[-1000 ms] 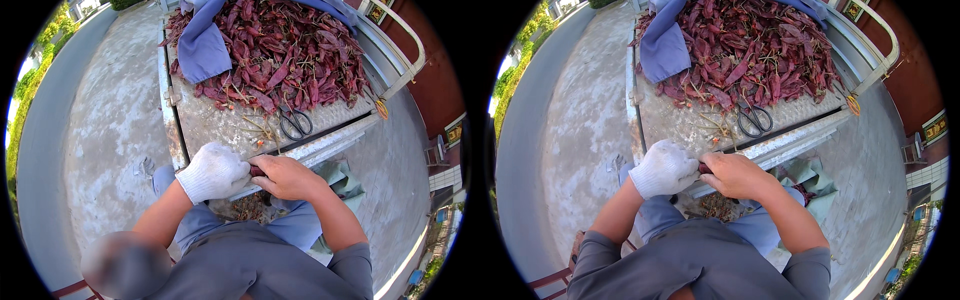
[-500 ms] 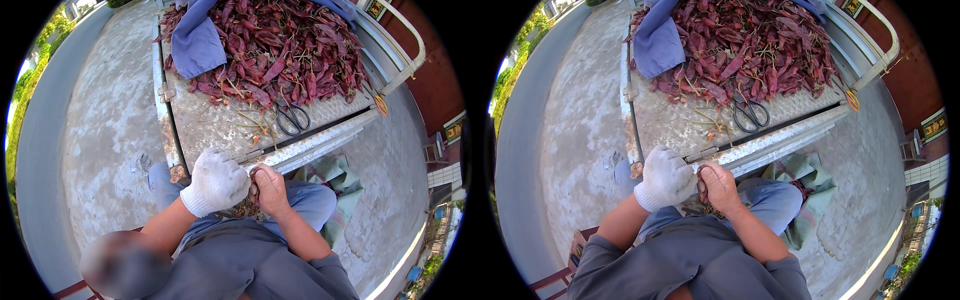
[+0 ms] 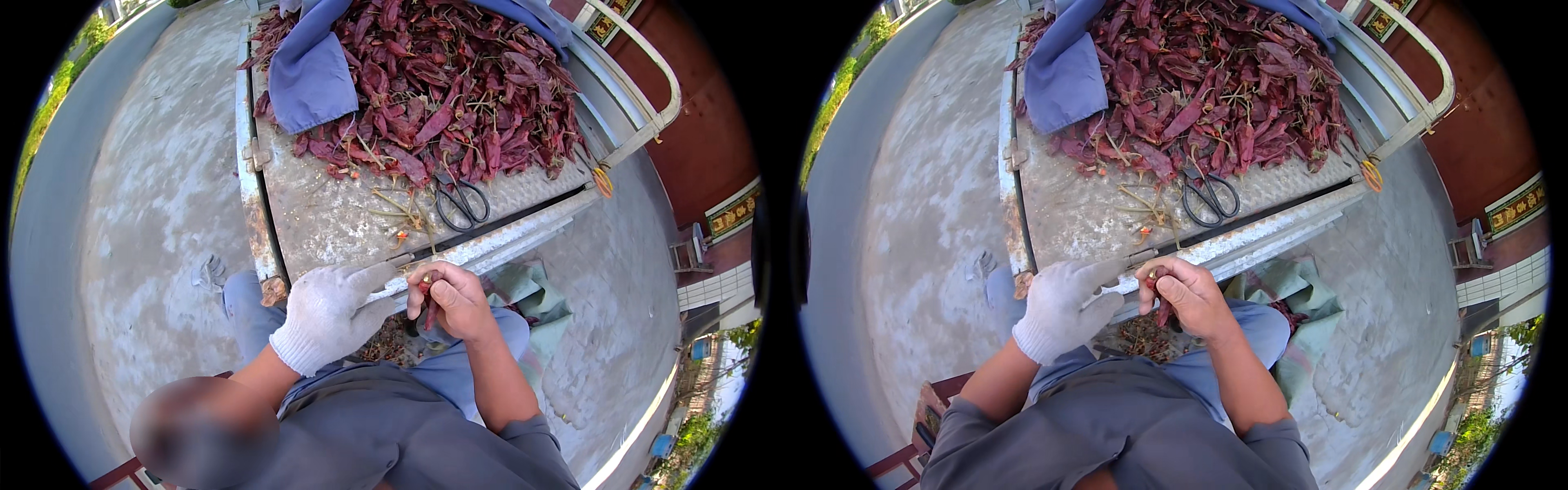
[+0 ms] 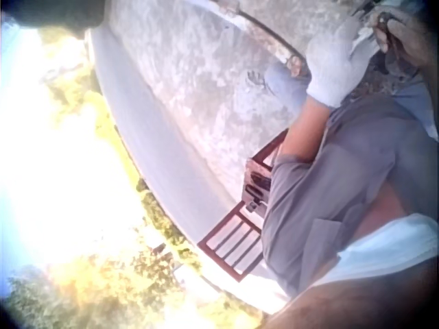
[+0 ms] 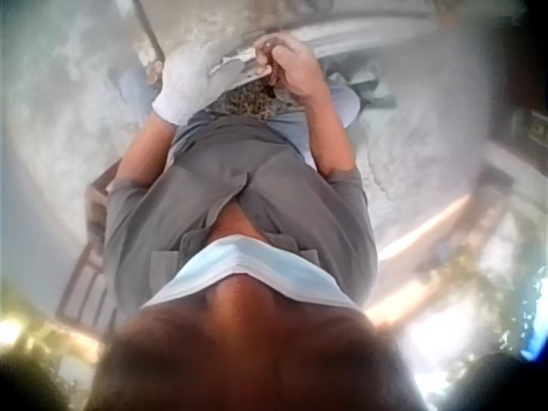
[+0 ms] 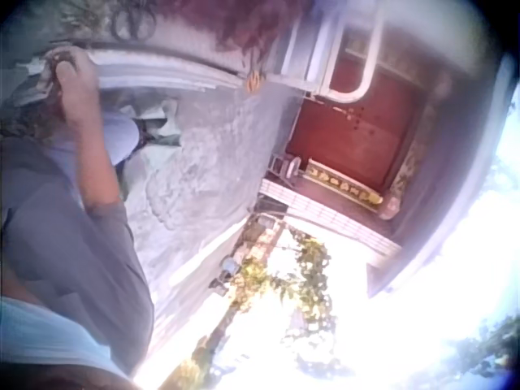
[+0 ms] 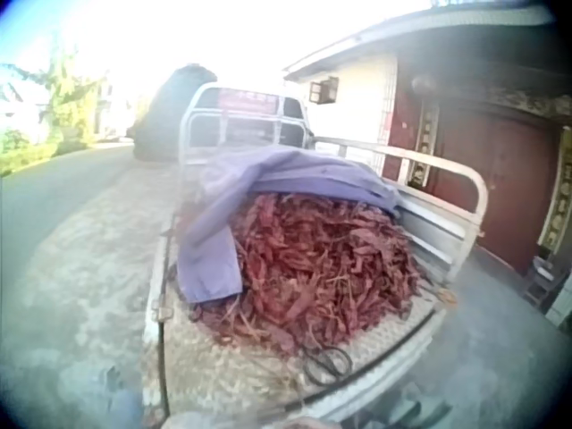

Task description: The person sits at the tailgate of a truck and removes stems from dried red chilies one by one. They use scissors to cut the stems and place the trimmed chilies into a sack on the ground.

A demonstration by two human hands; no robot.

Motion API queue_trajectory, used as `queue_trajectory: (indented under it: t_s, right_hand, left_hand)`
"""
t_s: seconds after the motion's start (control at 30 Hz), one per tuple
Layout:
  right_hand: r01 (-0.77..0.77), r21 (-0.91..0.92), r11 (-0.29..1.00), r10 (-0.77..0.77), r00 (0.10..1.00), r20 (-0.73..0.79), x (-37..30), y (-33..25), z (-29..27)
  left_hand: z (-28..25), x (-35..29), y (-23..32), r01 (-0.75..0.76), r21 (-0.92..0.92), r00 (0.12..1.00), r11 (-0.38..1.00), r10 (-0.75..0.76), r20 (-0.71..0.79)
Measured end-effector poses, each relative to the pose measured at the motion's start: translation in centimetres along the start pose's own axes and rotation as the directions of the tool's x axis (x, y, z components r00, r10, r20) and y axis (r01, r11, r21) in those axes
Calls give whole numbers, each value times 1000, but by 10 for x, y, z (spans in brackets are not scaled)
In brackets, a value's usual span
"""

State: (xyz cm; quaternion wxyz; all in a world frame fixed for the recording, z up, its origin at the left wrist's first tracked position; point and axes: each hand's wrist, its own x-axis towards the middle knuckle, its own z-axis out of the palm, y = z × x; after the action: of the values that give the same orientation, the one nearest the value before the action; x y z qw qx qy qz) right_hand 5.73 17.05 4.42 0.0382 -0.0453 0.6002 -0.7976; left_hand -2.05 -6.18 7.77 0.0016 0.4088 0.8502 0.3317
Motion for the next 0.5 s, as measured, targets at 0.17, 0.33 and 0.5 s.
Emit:
queue_trajectory:
  t_s: [0.17,0.33,0.5]
  right_hand:
    - [251,-714,653,-284,956,77,5,-11,20]
    - [333,-870,363,-412,895,171,5,-7,27]
    - [354,-896,267,-539,826,165,3,8,28]
  left_hand:
    - [-11,12,6,146,-237,989,960,-141,40]
    - [12,7,-10,275,-631,958,725,-266,111]
    - [24,8,-3,291,-556,947,779,-317,52]
